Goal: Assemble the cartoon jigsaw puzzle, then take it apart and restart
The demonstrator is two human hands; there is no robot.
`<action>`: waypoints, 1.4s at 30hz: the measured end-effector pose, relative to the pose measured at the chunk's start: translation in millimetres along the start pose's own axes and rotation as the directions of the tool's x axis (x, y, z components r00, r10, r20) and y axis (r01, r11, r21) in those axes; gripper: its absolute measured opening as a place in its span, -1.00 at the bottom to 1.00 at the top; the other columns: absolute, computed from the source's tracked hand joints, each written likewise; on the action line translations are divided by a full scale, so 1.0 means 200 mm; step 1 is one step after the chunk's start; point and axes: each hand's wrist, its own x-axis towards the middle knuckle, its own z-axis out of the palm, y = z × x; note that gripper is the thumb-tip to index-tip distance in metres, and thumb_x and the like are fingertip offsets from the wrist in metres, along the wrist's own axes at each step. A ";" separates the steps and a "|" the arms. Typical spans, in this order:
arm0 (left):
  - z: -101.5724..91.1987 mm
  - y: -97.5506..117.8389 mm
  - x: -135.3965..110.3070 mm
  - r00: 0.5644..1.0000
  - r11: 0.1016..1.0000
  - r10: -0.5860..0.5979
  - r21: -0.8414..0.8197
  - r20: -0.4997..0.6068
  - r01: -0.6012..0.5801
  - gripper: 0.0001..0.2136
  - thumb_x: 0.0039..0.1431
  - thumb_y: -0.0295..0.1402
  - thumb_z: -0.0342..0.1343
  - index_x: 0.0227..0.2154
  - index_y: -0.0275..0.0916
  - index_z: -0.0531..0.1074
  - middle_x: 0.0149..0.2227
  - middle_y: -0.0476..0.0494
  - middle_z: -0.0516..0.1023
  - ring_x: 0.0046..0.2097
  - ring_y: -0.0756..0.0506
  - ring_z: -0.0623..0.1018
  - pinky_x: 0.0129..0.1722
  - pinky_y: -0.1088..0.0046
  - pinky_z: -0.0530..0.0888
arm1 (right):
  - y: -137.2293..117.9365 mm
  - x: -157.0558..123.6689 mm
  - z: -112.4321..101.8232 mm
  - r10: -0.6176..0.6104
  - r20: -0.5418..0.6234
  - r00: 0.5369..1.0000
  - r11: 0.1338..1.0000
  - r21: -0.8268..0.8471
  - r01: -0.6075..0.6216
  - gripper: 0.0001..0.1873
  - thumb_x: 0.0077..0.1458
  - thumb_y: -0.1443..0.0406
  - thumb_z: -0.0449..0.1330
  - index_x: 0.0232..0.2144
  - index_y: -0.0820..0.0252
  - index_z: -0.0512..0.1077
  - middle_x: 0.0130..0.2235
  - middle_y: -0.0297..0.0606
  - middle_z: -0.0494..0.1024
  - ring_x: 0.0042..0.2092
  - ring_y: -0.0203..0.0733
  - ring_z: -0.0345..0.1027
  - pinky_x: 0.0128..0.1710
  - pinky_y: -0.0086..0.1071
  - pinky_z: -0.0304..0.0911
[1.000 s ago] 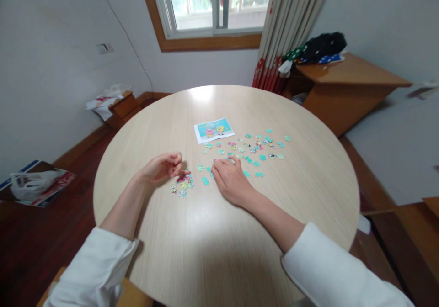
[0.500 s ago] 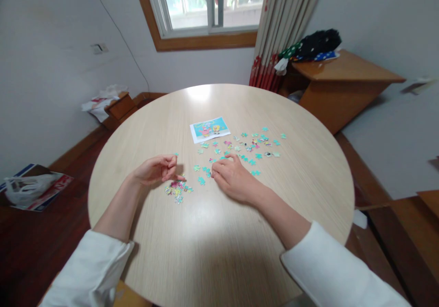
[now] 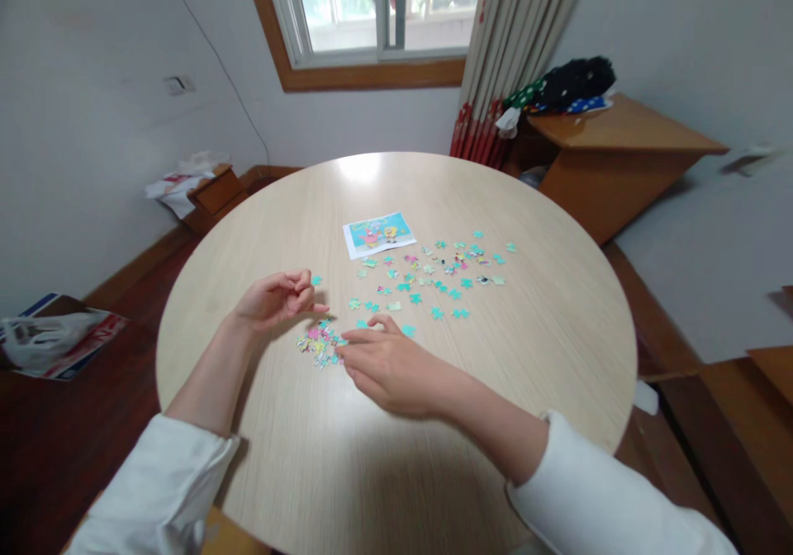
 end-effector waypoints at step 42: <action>0.00 0.01 0.02 0.964 0.986 0.137 -0.057 -0.229 -0.154 -0.88 -0.05 -0.49 -0.04 -0.64 -0.25 0.28 -0.69 0.04 0.35 -0.58 0.02 0.38 0.09 0.08 0.33 | 0.35 0.10 -0.03 0.443 -0.319 0.838 0.846 -0.160 -0.508 -0.63 0.24 0.33 -0.18 -0.17 0.20 0.42 -0.09 -0.07 0.54 0.10 -0.01 0.26 0.08 -0.02 -0.09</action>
